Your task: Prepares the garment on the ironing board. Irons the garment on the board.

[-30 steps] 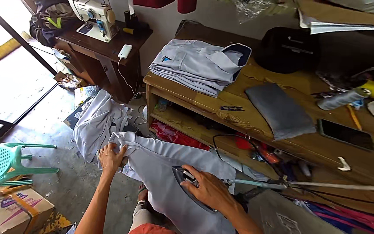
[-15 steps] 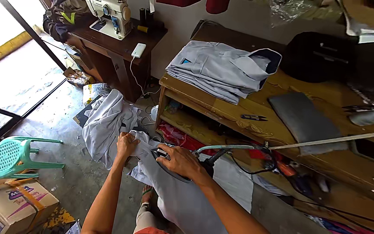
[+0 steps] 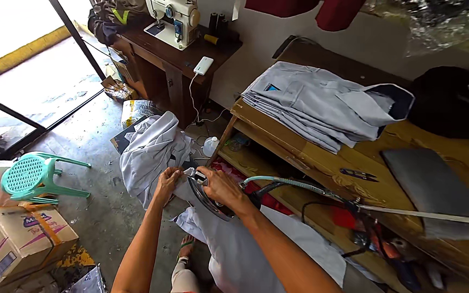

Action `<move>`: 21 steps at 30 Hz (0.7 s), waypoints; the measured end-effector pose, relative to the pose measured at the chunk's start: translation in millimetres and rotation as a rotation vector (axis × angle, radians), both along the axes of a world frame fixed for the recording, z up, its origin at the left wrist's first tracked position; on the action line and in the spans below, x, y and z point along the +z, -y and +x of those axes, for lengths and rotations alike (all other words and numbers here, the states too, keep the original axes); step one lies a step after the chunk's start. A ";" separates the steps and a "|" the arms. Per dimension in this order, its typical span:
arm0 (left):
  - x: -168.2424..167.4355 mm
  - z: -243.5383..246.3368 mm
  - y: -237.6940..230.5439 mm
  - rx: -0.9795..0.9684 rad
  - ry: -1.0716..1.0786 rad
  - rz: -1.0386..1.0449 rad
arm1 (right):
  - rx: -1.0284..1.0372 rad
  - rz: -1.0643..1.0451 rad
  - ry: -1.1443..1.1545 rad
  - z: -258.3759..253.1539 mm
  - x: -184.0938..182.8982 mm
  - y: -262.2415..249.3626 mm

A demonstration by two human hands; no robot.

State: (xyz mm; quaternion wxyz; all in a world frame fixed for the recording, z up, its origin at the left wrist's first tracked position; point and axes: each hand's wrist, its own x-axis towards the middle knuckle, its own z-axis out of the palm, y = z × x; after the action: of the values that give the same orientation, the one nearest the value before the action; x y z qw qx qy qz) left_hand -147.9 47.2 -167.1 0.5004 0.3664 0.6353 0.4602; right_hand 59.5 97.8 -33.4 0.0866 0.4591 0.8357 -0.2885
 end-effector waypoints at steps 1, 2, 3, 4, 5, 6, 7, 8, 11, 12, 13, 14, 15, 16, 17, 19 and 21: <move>1.3 -3.5 4.5 0.036 0.032 0.010 | 0.034 0.006 0.006 -8.9 -0.8 -4.1; 2.9 -6.4 8.4 0.082 0.020 0.023 | 0.066 0.011 0.014 -18.1 -0.6 -7.7; 5.4 -9.3 12.6 0.137 -0.015 0.033 | 0.091 0.014 0.016 -27.4 0.5 -11.1; 6.6 -13.1 17.4 0.199 -0.051 0.042 | 0.107 0.015 0.015 -36.4 1.1 -13.7; 6.8 -18.1 22.4 0.261 -0.082 0.045 | 0.114 0.015 0.009 -44.0 0.8 -16.0; 7.5 -23.5 27.1 0.310 -0.101 0.040 | 0.118 0.013 0.006 -49.3 0.8 -18.6; 6.6 -29.1 32.4 0.342 -0.118 0.028 | 0.123 0.010 0.008 -51.1 1.4 -20.5; 2.5 -35.8 39.9 0.350 -0.147 0.007 | 0.126 0.011 0.011 -49.3 1.5 -20.4; -19.0 -61.0 74.9 0.259 -0.384 -0.101 | 0.121 0.005 0.019 -21.3 -1.3 -6.2; -26.5 -68.2 90.3 0.206 -0.462 -0.161 | 0.109 -0.001 0.021 -4.4 -2.4 2.4; -34.1 -74.0 106.9 0.150 -0.516 -0.226 | 0.093 -0.004 0.026 14.6 -3.1 12.2; -41.7 -77.6 124.1 0.100 -0.541 -0.299 | 0.074 -0.001 0.033 34.3 -3.2 22.8; -49.0 -79.6 141.6 0.054 -0.550 -0.379 | 0.053 0.001 0.044 53.3 -3.1 33.5; -56.1 -80.1 157.8 0.012 -0.552 -0.456 | 0.031 -0.004 0.058 70.1 -2.1 43.2; -63.3 -78.4 171.0 -0.022 -0.550 -0.526 | 0.012 -0.003 0.068 83.9 -0.7 50.2; -75.2 -69.7 189.1 -0.066 -0.532 -0.623 | -0.023 0.012 0.067 98.1 1.3 57.0; -86.0 -57.3 195.9 -0.115 -0.487 -0.681 | -0.042 0.022 0.061 92.9 2.7 55.2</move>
State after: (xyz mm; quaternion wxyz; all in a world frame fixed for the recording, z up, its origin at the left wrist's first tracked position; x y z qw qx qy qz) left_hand -205.2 -148.7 -253.1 0.4530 0.3129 0.8293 0.0951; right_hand 152.4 42.6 -30.7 0.1012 0.4859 0.8261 -0.2669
